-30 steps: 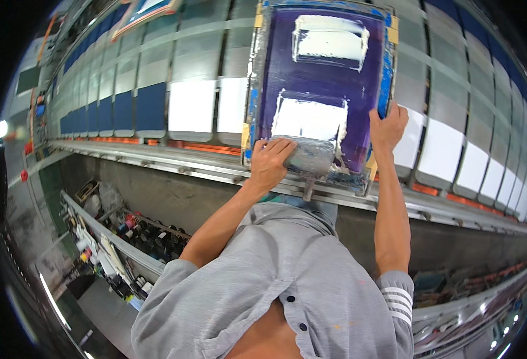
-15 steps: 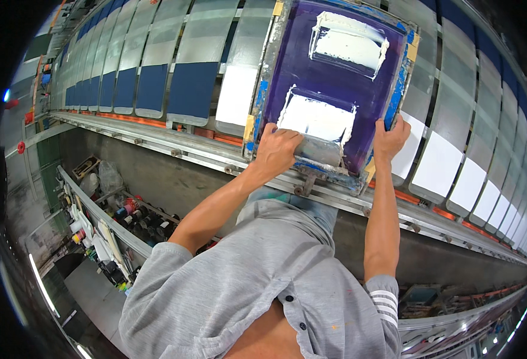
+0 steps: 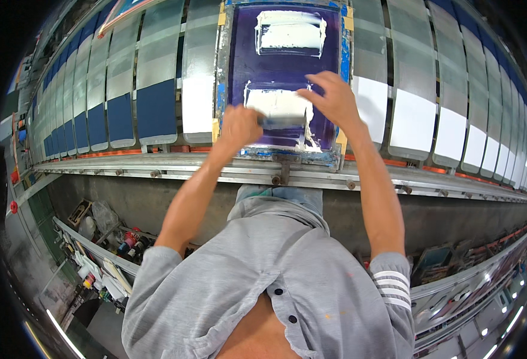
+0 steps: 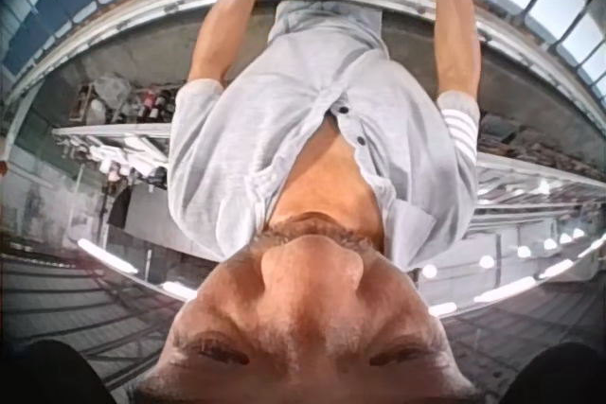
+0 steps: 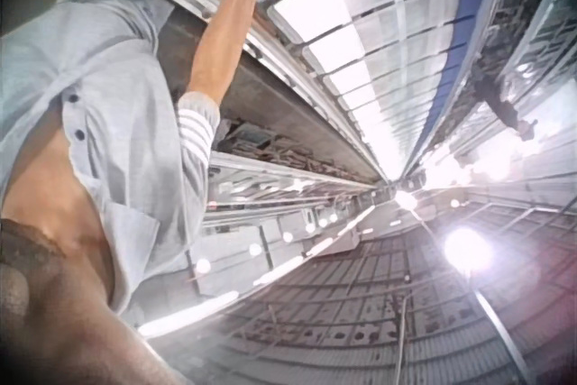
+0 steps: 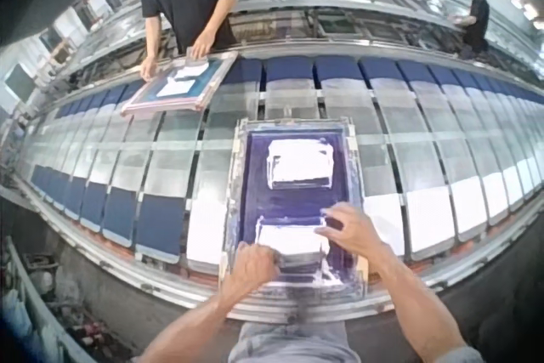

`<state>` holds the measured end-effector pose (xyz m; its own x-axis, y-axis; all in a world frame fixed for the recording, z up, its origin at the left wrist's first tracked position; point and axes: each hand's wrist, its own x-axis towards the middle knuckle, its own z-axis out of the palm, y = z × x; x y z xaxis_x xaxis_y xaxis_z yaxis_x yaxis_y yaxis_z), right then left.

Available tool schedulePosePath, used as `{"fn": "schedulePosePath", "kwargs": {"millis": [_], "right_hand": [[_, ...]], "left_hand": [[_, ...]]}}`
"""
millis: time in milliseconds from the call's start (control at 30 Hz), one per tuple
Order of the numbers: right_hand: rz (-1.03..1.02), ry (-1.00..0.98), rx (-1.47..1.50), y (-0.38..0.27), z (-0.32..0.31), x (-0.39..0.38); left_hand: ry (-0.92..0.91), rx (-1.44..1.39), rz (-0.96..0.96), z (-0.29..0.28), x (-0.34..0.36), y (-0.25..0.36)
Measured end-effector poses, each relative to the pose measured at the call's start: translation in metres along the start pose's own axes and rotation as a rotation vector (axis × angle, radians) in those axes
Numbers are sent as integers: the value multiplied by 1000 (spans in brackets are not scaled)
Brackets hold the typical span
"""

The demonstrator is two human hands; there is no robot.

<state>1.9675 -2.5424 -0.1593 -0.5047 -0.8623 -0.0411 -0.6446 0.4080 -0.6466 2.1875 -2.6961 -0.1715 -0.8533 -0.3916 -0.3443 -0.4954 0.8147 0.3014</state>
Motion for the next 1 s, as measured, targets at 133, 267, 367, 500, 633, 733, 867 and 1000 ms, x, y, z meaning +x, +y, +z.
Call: {"fn": "schedulePosePath", "kwargs": {"millis": [133, 267, 367, 500, 633, 733, 867, 1000], "right_hand": [[-129, -305, -343, -28, 5, 38], [-200, -160, -338, -4, 47, 12], [-214, -99, -264, -21, 70, -62], [-165, -35, -262, -62, 86, -145], [-31, -400, -213, -74, 36, -93], [9, -436, -274, -38, 23, 4], [-51, -223, -233, -6, 42, 31], [-96, -152, -125, -22, 61, -46]], "left_hand": [[150, 4, 75, -22, 80, -17], [256, -27, 150, -2, 60, -11], [302, -77, 142, 30, -12, 3], [421, -72, 169, 50, -92, 21], [28, -140, 164, 1, -59, 8], [60, 31, 137, -34, 32, -2], [106, 41, 94, -28, 78, -7], [191, -79, 124, 15, 4, 0]]}}
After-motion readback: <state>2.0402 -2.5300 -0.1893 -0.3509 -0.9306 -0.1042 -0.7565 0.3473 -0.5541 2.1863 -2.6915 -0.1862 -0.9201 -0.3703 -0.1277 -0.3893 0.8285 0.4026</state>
